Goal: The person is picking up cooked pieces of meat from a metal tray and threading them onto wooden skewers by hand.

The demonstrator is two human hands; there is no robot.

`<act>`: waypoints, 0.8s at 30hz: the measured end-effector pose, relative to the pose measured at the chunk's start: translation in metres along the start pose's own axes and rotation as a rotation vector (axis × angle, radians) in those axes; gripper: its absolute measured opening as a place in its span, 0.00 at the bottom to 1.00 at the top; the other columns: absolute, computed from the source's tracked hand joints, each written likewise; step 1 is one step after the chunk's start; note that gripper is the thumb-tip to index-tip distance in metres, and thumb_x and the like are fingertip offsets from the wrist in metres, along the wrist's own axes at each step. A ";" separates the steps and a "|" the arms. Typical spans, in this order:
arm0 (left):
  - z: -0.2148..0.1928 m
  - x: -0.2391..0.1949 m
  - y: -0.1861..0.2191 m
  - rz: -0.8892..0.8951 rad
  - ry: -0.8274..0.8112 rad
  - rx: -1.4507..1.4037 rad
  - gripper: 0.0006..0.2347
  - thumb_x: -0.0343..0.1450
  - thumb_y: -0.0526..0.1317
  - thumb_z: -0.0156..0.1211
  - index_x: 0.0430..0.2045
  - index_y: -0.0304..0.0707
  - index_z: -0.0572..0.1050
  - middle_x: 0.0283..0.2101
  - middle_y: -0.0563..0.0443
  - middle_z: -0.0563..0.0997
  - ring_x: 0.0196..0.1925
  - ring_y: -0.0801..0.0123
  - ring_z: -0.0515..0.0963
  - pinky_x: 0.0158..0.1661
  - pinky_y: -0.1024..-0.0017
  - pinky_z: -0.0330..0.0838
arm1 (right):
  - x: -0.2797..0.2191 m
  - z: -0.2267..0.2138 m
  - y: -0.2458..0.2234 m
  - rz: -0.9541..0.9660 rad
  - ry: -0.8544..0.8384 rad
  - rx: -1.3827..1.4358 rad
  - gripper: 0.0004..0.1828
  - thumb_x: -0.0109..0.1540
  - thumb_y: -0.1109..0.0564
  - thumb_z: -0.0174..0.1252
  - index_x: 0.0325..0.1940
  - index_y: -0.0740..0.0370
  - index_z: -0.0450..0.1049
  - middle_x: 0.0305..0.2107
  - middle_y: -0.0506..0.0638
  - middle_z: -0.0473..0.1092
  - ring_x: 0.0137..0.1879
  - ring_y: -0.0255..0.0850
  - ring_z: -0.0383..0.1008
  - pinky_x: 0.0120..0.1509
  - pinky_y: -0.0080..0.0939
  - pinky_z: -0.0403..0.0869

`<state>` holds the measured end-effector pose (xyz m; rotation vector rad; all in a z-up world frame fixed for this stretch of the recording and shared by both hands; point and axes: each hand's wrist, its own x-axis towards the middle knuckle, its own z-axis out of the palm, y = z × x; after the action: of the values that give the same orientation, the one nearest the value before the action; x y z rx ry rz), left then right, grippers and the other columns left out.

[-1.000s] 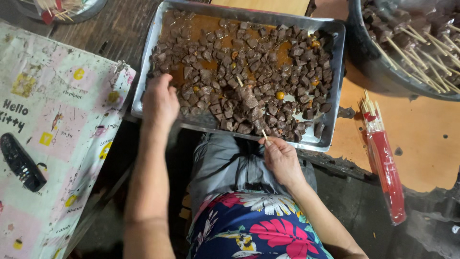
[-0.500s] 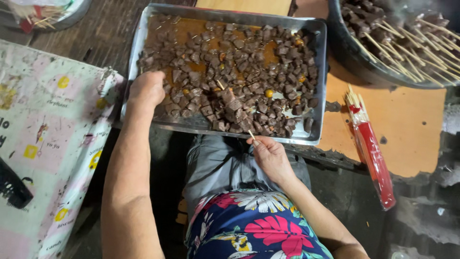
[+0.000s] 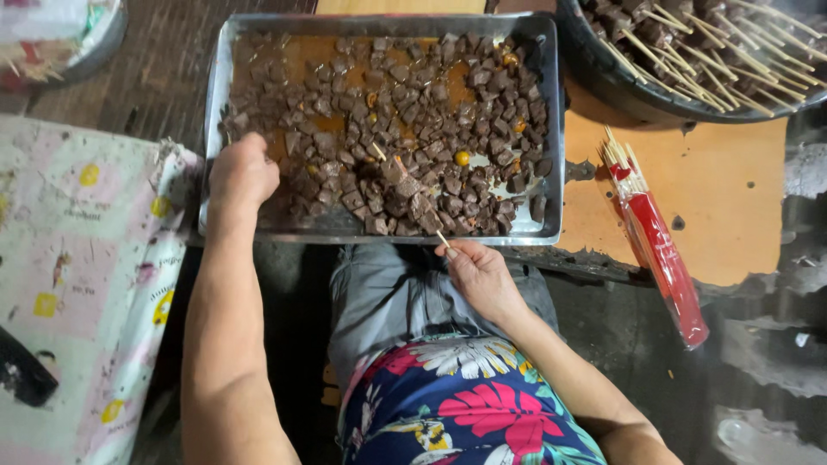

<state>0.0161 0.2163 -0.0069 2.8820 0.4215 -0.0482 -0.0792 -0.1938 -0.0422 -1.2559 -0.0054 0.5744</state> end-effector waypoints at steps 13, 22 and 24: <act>0.000 -0.055 0.098 -0.019 -0.116 -1.939 0.08 0.78 0.30 0.53 0.50 0.28 0.73 0.41 0.38 0.82 0.36 0.63 0.84 0.38 0.65 0.83 | -0.006 0.017 -0.007 -0.017 -0.052 -0.203 0.10 0.71 0.58 0.52 0.46 0.63 0.79 0.22 0.35 0.63 0.26 0.24 0.55 0.28 0.27 0.57; -0.007 -0.064 0.114 0.030 -0.141 -2.015 0.07 0.77 0.32 0.55 0.46 0.32 0.75 0.41 0.42 0.83 0.40 0.63 0.85 0.44 0.65 0.83 | -0.005 0.015 -0.005 -0.018 -0.038 -0.148 0.10 0.71 0.59 0.52 0.45 0.64 0.79 0.21 0.35 0.62 0.26 0.24 0.54 0.28 0.27 0.57; -0.005 -0.064 0.112 0.067 -0.136 -1.979 0.07 0.77 0.31 0.56 0.47 0.31 0.76 0.42 0.42 0.83 0.40 0.63 0.85 0.44 0.64 0.83 | -0.005 0.014 -0.008 -0.020 -0.048 -0.177 0.10 0.71 0.59 0.52 0.46 0.63 0.79 0.21 0.35 0.61 0.26 0.24 0.54 0.28 0.27 0.57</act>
<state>-0.0134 0.0951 0.0267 0.9241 0.1202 0.1198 -0.0845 -0.1849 -0.0288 -1.4119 -0.1109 0.5970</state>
